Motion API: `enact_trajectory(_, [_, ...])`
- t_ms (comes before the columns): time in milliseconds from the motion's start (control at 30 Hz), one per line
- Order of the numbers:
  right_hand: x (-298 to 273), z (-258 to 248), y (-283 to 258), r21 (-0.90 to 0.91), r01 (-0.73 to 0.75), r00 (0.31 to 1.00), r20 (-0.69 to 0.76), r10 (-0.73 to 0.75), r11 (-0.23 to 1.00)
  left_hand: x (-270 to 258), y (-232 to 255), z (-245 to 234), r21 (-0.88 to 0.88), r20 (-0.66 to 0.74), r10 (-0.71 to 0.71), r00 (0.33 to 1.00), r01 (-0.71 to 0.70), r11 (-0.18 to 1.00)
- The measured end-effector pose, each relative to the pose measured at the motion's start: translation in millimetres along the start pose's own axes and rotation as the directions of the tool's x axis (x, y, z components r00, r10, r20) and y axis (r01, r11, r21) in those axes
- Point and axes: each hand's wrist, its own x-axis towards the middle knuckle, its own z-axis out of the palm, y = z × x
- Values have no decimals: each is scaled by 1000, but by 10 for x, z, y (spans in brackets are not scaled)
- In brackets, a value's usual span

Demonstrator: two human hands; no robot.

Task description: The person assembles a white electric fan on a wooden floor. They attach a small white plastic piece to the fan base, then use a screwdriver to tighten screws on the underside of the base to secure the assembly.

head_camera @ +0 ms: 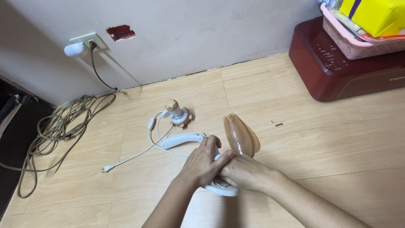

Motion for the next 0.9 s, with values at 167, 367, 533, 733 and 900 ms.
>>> enact_trajectory(167, [-13, 155, 80, 28, -224, 974, 44, 223, 974, -13, 172, 2, 121, 13, -78, 997, 75, 990])
enact_trajectory(367, [-72, 333, 152, 7, -144, 989, -39, 144, 990, 2, 157, 16, 151, 15, 2, 1000, -5, 989])
enact_trajectory(533, [19, 190, 217, 445, -226, 956, -72, 286, 867, 117, -196, 44, 50, -134, 2, 991, 5, 999])
enact_trajectory(733, [184, -567, 132, 945, -27, 806, -172, 566, 325, 165, -525, -65, -819, -331, -188, 925, -183, 544])
enact_trajectory(900, [290, -1068, -79, 930, 54, 835, -241, 495, 363, 55, -368, -166, -999, 30, -79, 996, 29, -15])
